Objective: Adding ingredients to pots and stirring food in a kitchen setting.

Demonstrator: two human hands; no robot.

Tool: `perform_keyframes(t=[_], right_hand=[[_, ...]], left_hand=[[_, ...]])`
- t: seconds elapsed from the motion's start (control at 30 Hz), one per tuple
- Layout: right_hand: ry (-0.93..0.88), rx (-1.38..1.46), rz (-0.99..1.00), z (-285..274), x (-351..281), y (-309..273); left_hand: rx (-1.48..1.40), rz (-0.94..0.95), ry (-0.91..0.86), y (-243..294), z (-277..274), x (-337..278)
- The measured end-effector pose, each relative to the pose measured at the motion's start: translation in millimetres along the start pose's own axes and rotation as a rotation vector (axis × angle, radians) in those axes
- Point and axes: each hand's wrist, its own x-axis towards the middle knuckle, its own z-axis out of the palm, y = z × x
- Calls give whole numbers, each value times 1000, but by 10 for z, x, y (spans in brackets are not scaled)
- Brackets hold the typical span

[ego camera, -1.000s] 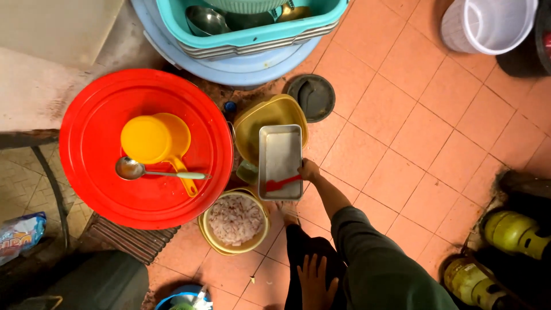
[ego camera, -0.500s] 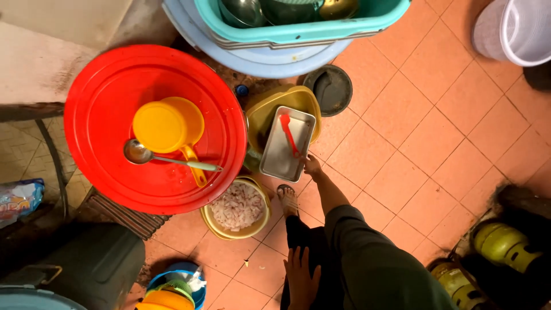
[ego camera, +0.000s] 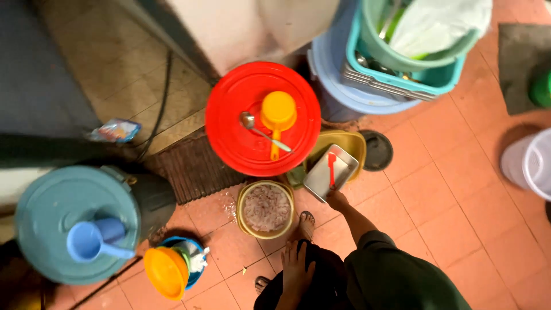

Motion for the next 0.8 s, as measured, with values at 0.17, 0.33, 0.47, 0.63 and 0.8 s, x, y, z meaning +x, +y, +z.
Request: perform_keyframes(t=[0.17, 0.33, 0.47, 0.63, 0.8], right_hand=[[46, -260, -303, 237, -66, -984], [-13, -385, -609, 860, -474, -2135], [-108, -247, -631, 1813, -950, -2795], [-275, -134, -525, 2722, -2032, -4299], [-192, 10, -869, 3401, -1834, -5387]], left_hand=[[-49, -48, 154, -465, -158, -692], [-142, -165, 362, -1150, -356, -1659], [-120, -148, 564, -1858, -457, -2416], [-87, -432, 633, -2573, -752, -3251], [-240, -792, 561, -3184, -962, -3386]])
